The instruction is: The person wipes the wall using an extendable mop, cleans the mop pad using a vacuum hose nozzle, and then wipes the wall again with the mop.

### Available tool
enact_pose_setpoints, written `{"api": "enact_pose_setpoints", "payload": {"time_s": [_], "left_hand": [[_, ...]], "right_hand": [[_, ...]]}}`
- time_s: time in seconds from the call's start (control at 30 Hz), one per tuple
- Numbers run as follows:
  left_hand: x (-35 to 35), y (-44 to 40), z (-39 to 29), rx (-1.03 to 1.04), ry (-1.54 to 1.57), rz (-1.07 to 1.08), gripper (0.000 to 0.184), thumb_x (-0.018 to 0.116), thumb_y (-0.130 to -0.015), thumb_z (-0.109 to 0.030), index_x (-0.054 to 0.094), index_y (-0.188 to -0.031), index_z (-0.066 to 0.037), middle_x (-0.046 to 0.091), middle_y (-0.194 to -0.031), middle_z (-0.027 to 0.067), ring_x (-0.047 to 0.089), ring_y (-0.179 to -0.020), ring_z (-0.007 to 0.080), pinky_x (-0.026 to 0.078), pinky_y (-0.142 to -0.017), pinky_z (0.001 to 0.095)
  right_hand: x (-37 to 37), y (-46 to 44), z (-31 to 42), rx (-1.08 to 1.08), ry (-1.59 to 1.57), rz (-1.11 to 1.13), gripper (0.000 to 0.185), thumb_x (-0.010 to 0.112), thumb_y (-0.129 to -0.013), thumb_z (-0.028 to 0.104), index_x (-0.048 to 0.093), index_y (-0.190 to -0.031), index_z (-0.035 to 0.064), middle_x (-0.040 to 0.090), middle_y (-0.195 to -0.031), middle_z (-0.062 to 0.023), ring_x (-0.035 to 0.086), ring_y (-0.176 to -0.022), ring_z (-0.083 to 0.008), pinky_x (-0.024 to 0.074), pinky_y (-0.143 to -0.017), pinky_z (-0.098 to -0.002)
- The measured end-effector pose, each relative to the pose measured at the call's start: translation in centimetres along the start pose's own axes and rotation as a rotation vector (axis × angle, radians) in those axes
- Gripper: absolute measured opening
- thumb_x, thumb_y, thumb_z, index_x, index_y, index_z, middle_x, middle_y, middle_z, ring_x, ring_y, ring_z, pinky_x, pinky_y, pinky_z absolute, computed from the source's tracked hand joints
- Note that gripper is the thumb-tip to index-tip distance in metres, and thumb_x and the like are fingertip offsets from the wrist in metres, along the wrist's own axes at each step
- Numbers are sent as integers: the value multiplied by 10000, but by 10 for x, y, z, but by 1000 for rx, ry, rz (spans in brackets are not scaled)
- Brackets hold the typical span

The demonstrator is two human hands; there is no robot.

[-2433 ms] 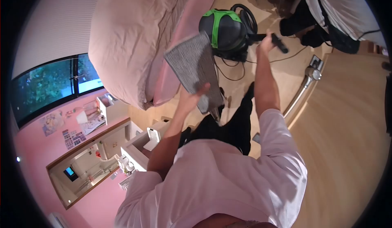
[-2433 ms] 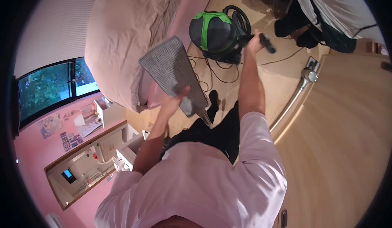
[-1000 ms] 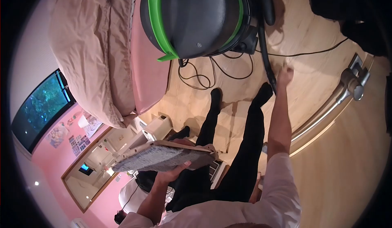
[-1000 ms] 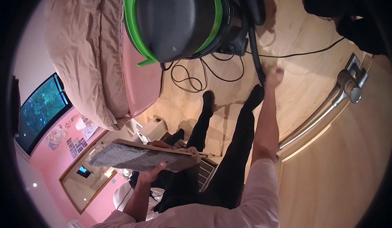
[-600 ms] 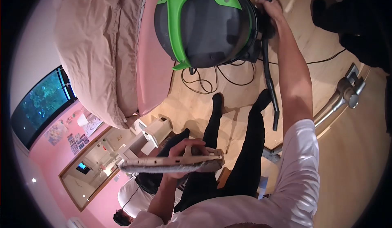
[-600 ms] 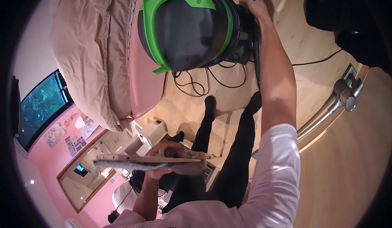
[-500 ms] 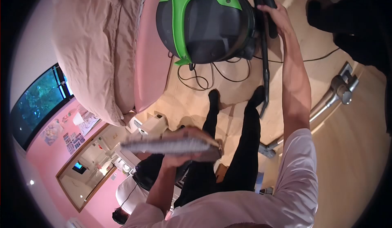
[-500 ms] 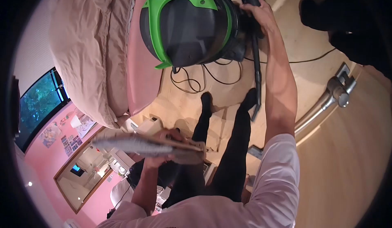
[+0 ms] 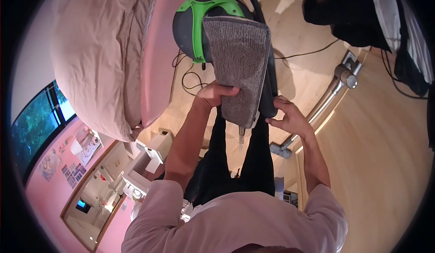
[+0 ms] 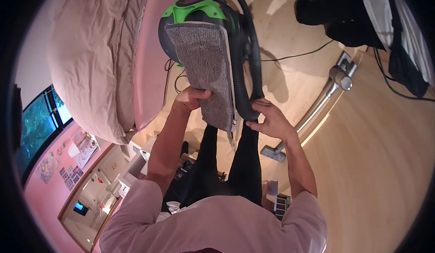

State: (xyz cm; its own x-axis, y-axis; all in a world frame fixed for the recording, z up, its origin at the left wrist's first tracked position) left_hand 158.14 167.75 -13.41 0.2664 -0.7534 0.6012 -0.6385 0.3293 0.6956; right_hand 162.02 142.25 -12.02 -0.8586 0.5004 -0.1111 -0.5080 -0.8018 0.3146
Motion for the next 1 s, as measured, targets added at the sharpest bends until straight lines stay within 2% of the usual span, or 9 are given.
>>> {"api": "enact_pose_setpoints", "payload": {"time_s": [0.13,0.23,0.3,0.37,0.53,0.67,0.77,0.87,1.0], "left_hand": [[57,1,5,46,111,274,655,868,-787,-117,605,-1371,20,699,-1272,129,660,-1178,289,501,-1080,434],[45,7,43,-12,-55,49,679,879,-805,-155,585,-1393,16,671,-1322,127,626,-1232,272,469,-1109,408],[60,17,48,-74,-120,-83,751,903,-806,-231,554,-1426,12,635,-1380,126,577,-1301,259,434,-1126,391],[66,19,57,-82,-179,-120,777,906,-802,-248,541,-1438,10,630,-1387,132,573,-1306,259,432,-1124,395],[93,37,68,-137,-325,-157,871,918,-789,-292,488,-1488,-1,607,-1426,140,558,-1328,263,412,-1140,406],[101,53,83,-20,-384,-128,904,912,-796,-304,457,-1541,-68,607,-1423,113,550,-1330,250,379,-1166,406],[78,63,103,113,-467,-224,878,897,-818,-289,455,-1542,-64,612,-1408,126,550,-1324,244,391,-1159,404],[60,101,92,214,-298,-360,821,878,-842,-264,469,-1513,-26,609,-1407,144,559,-1319,252,418,-1140,407],[31,134,76,60,-120,-449,814,866,-858,-256,438,-1500,4,602,-1412,160,592,-1285,268,451,-1108,408]], "right_hand": [[10,13,-24,-93,52,29,385,725,-777,23,684,-1153,-49,678,-1237,-191,613,-1203,-341,477,-1057,-368],[-10,-12,-61,510,-520,164,326,505,-947,69,710,-1183,-25,701,-1258,-99,627,-1215,-220,471,-1090,-373],[-25,-56,-73,677,-719,-117,458,534,-1021,291,608,-1374,9,705,-1168,-181,672,-1093,-230,505,-1031,-370],[-30,-116,-80,529,-1025,-121,533,481,-1057,362,512,-1450,4,701,-1107,-158,704,-932,-246,562,-942,-367],[-10,-211,-105,958,-944,-32,428,670,-943,283,572,-1250,3,686,-882,-119,685,-710,-277,602,-665,-441],[2,-252,-157,911,-934,-114,309,728,-852,206,593,-1072,36,665,-781,-122,659,-629,-249,565,-546,-430],[-11,-216,-100,757,-767,-64,104,669,-893,148,595,-885,75,622,-659,-72,636,-546,-204,550,-498,-329],[-10,-156,-37,633,-359,-20,247,689,-917,214,681,-1039,-1,624,-703,-29,584,-570,-126,488,-577,-261],[-1,-71,13,376,-505,43,613,706,-913,219,541,-1454,-19,623,-834,-21,588,-658,-105,481,-584,-269]]}}
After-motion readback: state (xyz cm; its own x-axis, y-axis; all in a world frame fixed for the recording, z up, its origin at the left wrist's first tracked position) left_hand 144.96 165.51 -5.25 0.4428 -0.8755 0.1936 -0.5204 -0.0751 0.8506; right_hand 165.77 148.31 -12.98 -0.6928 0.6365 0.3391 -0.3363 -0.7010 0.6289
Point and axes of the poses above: each hand's wrist, its own y-axis away from the middle knuckle, its own x-axis out of the palm, z = x × y, the point moved 5 cm from there along -y, towards the middle knuckle
